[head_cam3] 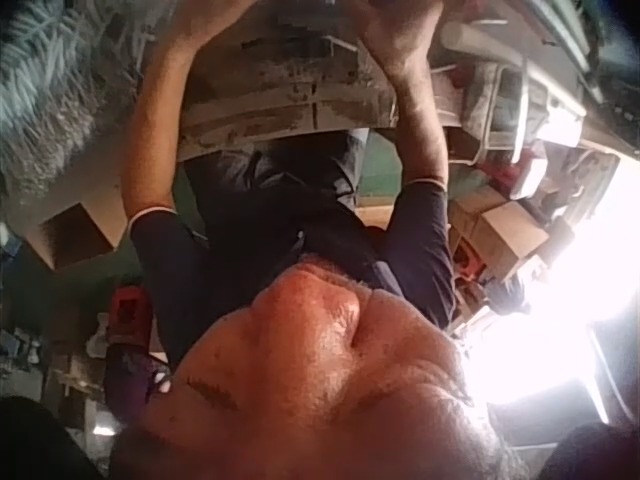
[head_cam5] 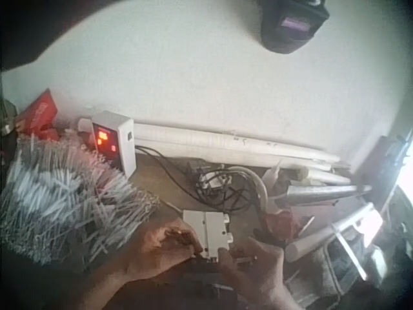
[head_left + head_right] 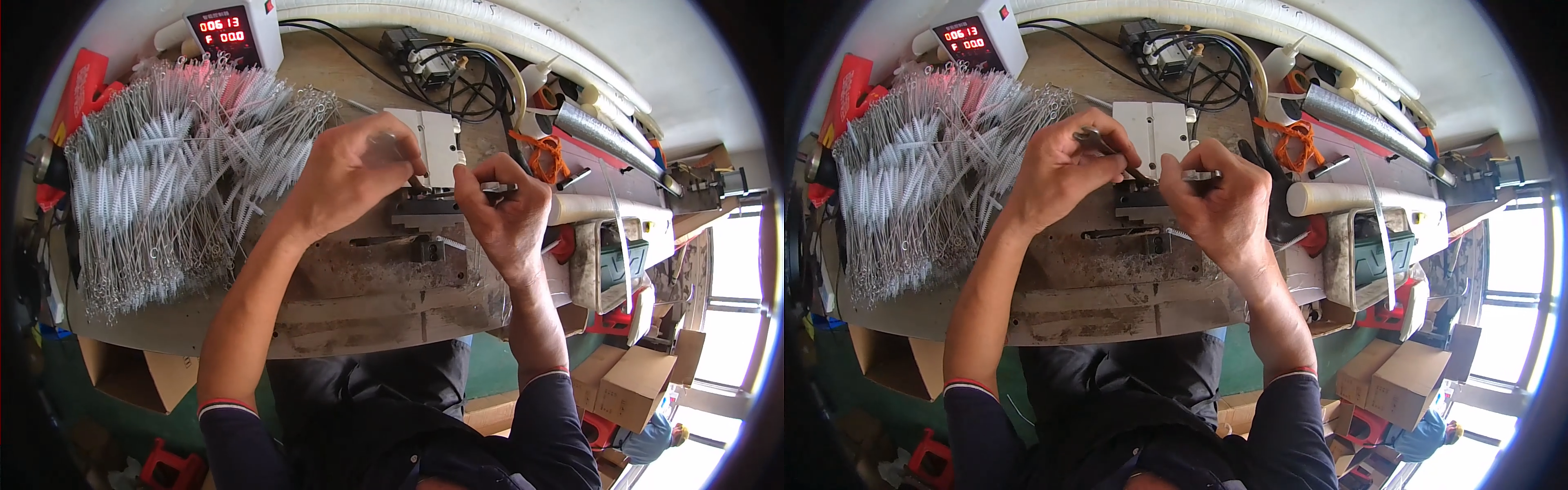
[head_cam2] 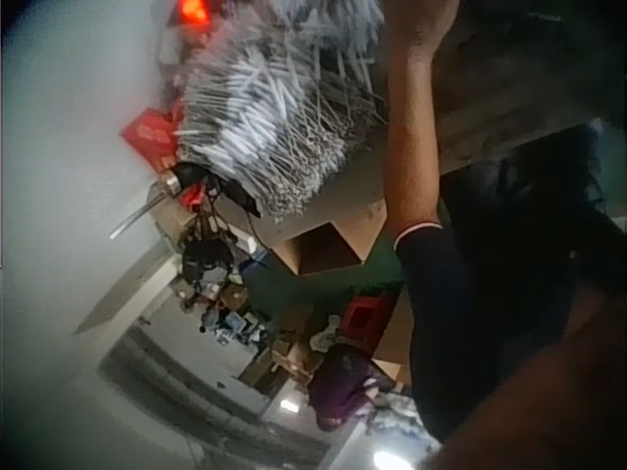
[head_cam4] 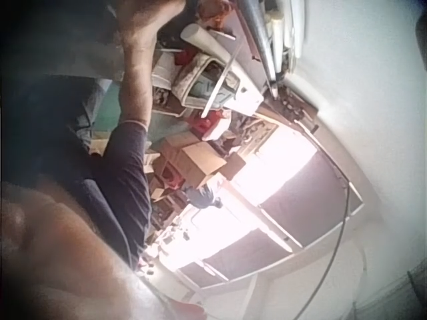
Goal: The person is assembling and testing small wire brushes using a specialized workbench jig and measuring a metal component with a ruler.
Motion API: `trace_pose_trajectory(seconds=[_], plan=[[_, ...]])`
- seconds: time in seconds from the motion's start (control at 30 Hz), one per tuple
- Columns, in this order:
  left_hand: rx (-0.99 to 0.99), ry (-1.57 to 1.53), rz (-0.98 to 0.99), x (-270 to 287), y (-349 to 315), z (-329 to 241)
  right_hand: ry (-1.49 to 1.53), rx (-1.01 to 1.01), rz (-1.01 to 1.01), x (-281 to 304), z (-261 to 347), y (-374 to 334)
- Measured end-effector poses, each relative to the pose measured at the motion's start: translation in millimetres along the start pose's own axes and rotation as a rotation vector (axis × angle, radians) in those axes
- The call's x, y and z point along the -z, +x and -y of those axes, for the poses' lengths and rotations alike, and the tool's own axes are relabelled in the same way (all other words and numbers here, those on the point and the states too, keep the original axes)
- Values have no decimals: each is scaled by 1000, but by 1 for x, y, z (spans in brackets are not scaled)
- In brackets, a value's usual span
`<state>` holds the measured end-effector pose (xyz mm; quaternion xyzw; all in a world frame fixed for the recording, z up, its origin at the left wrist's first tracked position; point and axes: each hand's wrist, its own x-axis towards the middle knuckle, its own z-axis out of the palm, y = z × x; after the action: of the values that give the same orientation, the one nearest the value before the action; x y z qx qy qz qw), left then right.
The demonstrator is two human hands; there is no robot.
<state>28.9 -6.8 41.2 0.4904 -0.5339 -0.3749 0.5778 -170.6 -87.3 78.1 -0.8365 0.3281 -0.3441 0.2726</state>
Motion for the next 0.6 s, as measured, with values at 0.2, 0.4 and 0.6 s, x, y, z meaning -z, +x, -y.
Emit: trace_pose_trajectory(seconds=[0.2,0.4,0.6], plan=[[-74,5,-15,2,-7,11,69,139,-105,-12,-15,0],[-103,118,-4,-7,8,-8,177,83,-91,-18,-18,-4],[-108,381,141,-9,32,-25,160,172,-139,-24,-27,-4]])
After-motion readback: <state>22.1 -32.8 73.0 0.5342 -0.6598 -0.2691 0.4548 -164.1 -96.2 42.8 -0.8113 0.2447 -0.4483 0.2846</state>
